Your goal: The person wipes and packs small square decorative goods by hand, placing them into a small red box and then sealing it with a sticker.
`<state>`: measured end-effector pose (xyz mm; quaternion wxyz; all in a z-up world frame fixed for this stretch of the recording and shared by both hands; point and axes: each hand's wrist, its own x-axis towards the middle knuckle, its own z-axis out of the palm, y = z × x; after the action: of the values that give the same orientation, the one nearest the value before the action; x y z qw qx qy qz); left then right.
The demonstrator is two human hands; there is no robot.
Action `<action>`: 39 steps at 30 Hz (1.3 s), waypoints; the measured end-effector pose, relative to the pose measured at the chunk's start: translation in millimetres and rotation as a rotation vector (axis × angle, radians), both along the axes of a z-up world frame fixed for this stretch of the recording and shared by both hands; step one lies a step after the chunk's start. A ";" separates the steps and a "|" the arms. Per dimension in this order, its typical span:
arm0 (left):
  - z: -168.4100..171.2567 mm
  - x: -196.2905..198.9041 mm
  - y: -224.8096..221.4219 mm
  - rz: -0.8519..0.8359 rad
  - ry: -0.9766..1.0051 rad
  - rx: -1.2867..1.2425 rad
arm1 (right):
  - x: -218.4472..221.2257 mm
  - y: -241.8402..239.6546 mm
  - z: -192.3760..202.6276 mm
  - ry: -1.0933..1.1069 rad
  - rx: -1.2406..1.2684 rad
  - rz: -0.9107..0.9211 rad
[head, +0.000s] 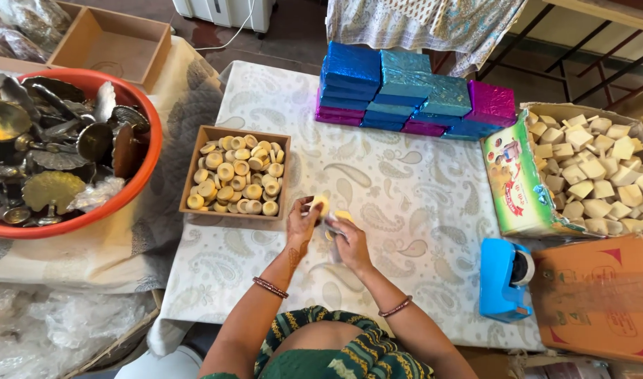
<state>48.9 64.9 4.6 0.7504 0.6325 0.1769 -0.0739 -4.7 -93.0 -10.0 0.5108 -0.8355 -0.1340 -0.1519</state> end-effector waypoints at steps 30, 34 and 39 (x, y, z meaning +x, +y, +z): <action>-21.7 0.8 -25.5 -0.219 0.086 -0.690 | 10.7 3.1 94.0 -0.214 -0.288 0.066; -56.1 -2.9 -25.7 -0.333 -0.025 -0.816 | 29.9 -8.5 51.8 -0.215 -0.232 -0.033; 9.5 -13.0 -12.2 -0.181 0.064 -0.805 | 37.3 -9.0 20.8 0.560 0.564 -0.185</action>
<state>35.9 52.7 14.2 0.9224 0.2988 0.1008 -0.2229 32.6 -101.9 10.8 0.7208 -0.6802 0.1329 0.0052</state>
